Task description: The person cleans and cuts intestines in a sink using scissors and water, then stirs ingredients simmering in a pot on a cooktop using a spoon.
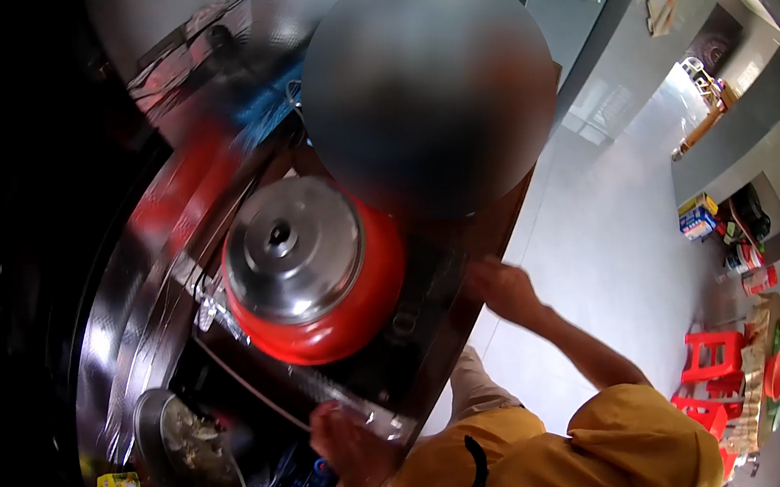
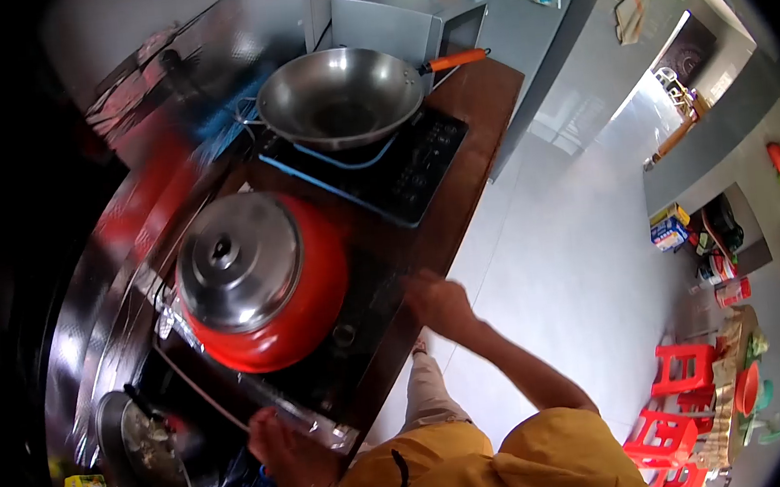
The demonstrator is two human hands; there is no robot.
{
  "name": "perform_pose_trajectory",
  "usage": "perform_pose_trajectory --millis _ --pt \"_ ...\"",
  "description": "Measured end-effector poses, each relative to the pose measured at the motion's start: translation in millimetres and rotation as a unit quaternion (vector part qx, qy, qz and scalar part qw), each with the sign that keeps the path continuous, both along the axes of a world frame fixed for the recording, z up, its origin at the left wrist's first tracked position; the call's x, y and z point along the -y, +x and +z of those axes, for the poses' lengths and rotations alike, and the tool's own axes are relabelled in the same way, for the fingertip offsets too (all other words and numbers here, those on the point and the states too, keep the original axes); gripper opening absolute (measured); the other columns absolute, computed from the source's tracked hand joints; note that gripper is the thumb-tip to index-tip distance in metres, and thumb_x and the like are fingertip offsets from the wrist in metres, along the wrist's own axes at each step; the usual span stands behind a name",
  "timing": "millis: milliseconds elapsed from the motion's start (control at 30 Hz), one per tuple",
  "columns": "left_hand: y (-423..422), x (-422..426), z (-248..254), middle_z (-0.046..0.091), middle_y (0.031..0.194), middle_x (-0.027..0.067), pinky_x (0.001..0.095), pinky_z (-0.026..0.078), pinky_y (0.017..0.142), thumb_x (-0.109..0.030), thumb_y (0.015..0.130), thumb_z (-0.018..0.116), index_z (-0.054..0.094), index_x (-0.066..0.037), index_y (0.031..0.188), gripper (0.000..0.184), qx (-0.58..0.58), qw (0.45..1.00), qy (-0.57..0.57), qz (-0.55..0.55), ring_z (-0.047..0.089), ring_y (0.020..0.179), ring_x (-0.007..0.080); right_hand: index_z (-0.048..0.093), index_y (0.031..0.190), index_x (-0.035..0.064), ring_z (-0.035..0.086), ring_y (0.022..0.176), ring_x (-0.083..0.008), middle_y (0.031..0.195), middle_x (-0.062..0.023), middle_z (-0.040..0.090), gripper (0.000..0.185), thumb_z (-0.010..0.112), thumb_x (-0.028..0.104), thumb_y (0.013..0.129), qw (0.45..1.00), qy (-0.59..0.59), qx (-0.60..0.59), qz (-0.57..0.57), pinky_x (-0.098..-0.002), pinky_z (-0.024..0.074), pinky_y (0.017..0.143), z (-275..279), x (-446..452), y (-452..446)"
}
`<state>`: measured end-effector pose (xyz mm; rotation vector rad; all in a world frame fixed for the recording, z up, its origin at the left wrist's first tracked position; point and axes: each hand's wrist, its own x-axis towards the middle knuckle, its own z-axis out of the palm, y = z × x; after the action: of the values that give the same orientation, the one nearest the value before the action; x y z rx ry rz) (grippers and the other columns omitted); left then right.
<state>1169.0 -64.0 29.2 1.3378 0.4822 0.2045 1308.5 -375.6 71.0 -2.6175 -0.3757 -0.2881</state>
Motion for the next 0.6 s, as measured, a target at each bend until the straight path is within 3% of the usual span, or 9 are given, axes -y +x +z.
perform_pose_trajectory --millis 100,167,200,233,267,300,367,467,600 --pt "59 16 31 0.046 0.06 -0.0033 0.0161 0.031 0.046 -0.028 0.083 0.056 0.054 -0.004 0.089 0.025 -0.002 0.985 0.158 0.063 0.04 0.053 0.0028 0.054 0.108 0.0122 0.057 0.076 -0.033 0.094 -0.0147 0.055 0.036 0.06 0.013 0.073 0.996 -0.035 0.077 -0.04 -0.0379 0.048 0.063 25 59 102" --pt "97 21 51 0.052 0.068 -0.0003 0.0194 0.039 0.056 -0.028 0.084 0.055 0.055 -0.002 0.092 0.027 -0.017 0.976 0.184 0.114 0.048 0.062 0.0071 0.048 0.116 0.0129 0.052 0.09 -0.037 0.102 -0.0188 0.05 0.049 0.062 0.012 0.07 0.981 -0.084 0.171 -0.027 -0.041 0.0459 0.071 46 101 176" --pt "121 24 61 0.054 0.079 0.0026 0.0225 0.04 0.065 -0.028 0.084 0.056 0.053 -0.001 0.099 0.031 0.043 0.966 0.218 0.131 0.05 0.071 0.0106 0.042 0.123 0.0123 0.045 0.102 -0.0384 0.108 -0.021 0.048 0.058 0.061 0.01 0.068 0.985 -0.105 0.129 -0.048 -0.0426 0.0425 0.08 63 117 213" --pt "141 24 69 0.056 0.089 0.0055 0.0256 0.042 0.073 -0.028 0.084 0.056 0.051 0.001 0.107 0.037 0.097 0.95 0.255 0.151 0.053 0.081 0.0142 0.04 0.125 0.0107 0.044 0.106 -0.0363 0.114 -0.0195 0.046 0.062 0.061 0.01 0.066 0.954 -0.198 0.209 -0.086 -0.0404 0.0398 0.087 61 139 258" --pt "155 21 74 0.053 0.101 0.0089 0.028 0.04 0.08 -0.026 0.083 0.057 0.046 0.001 0.114 0.043 0.091 0.948 0.267 0.15 0.05 0.091 0.0172 0.037 0.127 0.0102 0.042 0.11 -0.0352 0.12 -0.0189 0.043 0.067 0.061 0.009 0.064 0.964 -0.196 0.141 -0.109 -0.0394 0.0346 0.094 77 150 298" --pt "167 16 77 0.049 0.112 0.0122 0.0303 0.038 0.086 -0.025 0.082 0.058 0.04 0.002 0.121 0.051 0.085 0.945 0.279 0.148 0.048 0.1 0.0201 0.035 0.128 0.0109 0.042 0.111 -0.0349 0.124 -0.0173 0.04 0.075 0.064 0.009 0.059 0.97 -0.154 0.189 0.013 -0.0385 0.0355 0.094 90 174 326" --pt "193 7 89 0.043 0.118 0.0146 0.0321 0.039 0.086 -0.023 0.079 0.061 0.034 -0.004 0.128 0.059 0.051 0.909 0.404 0.093 0.046 0.105 0.0242 0.036 0.125 0.0122 0.044 0.109 -0.0315 0.12 -0.0118 0.038 0.071 0.066 0.006 0.061 0.931 -0.254 0.257 0.056 -0.0419 0.043 0.085 104 192 382" --pt "230 27 124 0.044 0.111 0.0154 0.0361 0.04 0.084 -0.025 0.073 0.066 0.039 -0.011 0.126 0.061 -0.042 0.81 0.584 0.039 0.047 0.101 0.03 0.04 0.122 0.0107 0.046 0.106 -0.0311 0.118 -0.0108 0.041 0.073 0.07 0.009 0.056 0.922 -0.375 -0.082 0.051 -0.0419 0.0421 0.084 99 216 448" --pt "252 34 115 0.047 0.104 0.0125 0.037 0.042 0.081 -0.024 0.068 0.069 0.05 -0.01 0.117 0.054 -0.095 0.78 0.617 -0.049 0.048 0.097 0.0294 0.037 0.126 0.0114 0.048 0.107 -0.029 0.116 -0.0116 0.046 0.085 0.075 0.014 0.05 0.885 -0.441 -0.126 0.078 -0.0417 0.0411 0.085 96 217 477"
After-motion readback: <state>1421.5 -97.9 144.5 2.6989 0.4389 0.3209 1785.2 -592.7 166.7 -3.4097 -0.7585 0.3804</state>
